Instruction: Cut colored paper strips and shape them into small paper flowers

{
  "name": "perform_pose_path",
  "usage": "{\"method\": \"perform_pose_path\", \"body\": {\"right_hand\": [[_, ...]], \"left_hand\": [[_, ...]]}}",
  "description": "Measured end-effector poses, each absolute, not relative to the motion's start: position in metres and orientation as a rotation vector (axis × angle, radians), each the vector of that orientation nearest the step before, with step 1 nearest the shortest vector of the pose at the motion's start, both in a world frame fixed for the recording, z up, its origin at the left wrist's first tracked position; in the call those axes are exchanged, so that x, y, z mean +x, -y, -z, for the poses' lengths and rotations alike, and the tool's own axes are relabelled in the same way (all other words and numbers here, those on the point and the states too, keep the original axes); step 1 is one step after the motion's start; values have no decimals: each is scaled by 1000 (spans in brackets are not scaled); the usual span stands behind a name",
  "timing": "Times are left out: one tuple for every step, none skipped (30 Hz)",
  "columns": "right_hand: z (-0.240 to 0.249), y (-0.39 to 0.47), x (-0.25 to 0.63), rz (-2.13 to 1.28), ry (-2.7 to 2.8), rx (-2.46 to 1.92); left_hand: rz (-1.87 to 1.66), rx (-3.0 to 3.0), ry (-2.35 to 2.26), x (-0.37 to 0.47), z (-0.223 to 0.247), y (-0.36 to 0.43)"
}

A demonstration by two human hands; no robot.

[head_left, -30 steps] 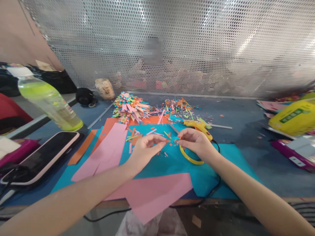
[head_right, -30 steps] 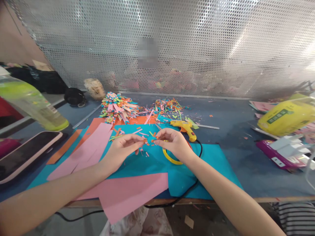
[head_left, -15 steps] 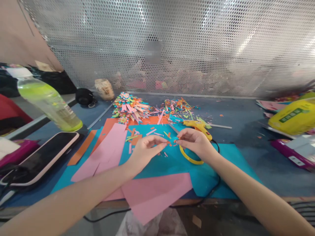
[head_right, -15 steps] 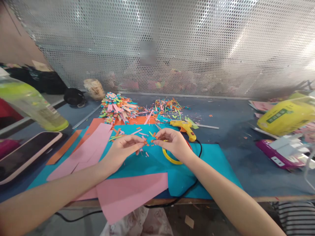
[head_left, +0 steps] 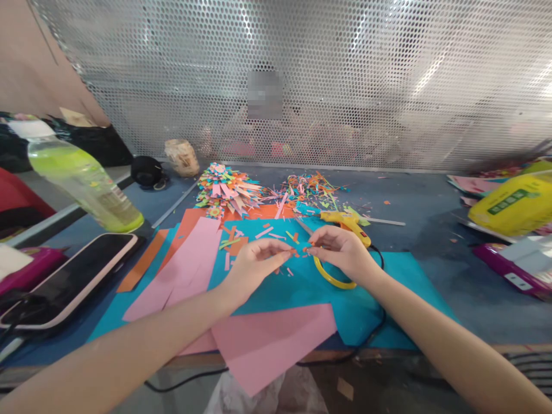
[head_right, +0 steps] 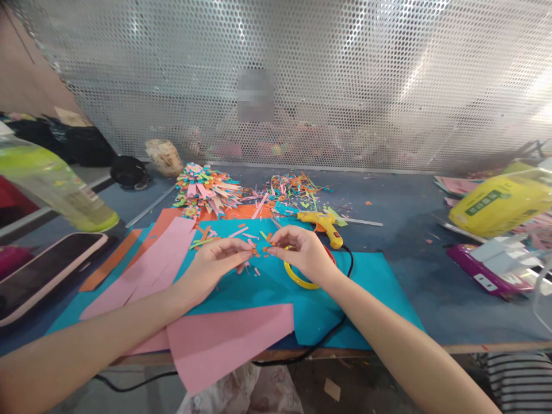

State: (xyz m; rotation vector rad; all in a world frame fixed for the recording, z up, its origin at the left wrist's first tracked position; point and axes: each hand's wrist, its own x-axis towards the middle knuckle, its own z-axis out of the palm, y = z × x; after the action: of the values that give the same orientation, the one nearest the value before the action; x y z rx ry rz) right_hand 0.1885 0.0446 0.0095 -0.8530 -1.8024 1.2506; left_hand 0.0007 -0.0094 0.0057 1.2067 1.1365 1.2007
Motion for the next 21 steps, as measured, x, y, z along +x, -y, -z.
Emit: {"method": "perform_pose_path", "body": {"right_hand": [[-9, -44, 189, -1254, 1804, -855], [-9, -44, 189, -1257, 1806, -857], [-9, -44, 189, -1256, 1807, -860], [-9, -44, 189, -1254, 1808, -864], [-9, -44, 189, -1250, 1809, -868], [-10, -44, 189, -1244, 1808, -870], [-10, -44, 189, -1238, 1808, -871], [-11, -44, 189, -1234, 1806, -869], [-11, -43, 189, -1234, 1805, -866], [-12, -43, 189, -1237, 1804, -863], [-12, -43, 189, -1243, 1802, -861], [-13, -42, 189, -1250, 1801, -861], [-13, -42, 189, -1257, 1800, -863], [-14, -41, 189, -1265, 1798, -863], [-15, -40, 188, -1270, 1796, -863], [-15, -40, 188, -1273, 1795, -863], [-15, -40, 187, -1277, 1795, -862], [-16, -39, 187, -1279, 1795, -860], [-16, -39, 187, -1279, 1795, -858], [-16, -39, 187, -1277, 1799, -857], [-15, -40, 187, -1273, 1803, -857]], "left_hand": [[-1198, 1204, -1138, 1, -6, 9], [-1197, 1201, -1142, 1, -5, 9], [-1196, 1199, -1145, 1, -5, 9], [-1195, 1197, -1147, 1, -4, 9], [-1196, 1196, -1150, 0, -4, 9], [-1195, 1196, -1153, 0, -4, 9], [-1196, 1196, -1160, 0, -4, 9], [-1195, 1199, -1168, 0, -4, 9], [-1195, 1204, -1179, 0, -5, 8], [-1196, 1209, -1191, 0, -5, 8], [-1197, 1212, -1203, 0, -6, 8], [-1197, 1214, -1214, 0, -7, 8], [-1201, 1213, -1222, 0, -8, 8], [-1206, 1213, -1226, 1, -9, 8], [-1211, 1216, -1227, 1, -9, 8], [-1215, 1220, -1223, 1, -9, 8], [-1217, 1224, -1216, 1, -8, 8], [-1220, 1225, -1207, 1, -8, 8], [-1219, 1225, -1199, 1, -7, 9], [-1216, 1222, -1192, 1, -7, 9], [-1212, 1218, -1187, 1, -6, 9]]}}
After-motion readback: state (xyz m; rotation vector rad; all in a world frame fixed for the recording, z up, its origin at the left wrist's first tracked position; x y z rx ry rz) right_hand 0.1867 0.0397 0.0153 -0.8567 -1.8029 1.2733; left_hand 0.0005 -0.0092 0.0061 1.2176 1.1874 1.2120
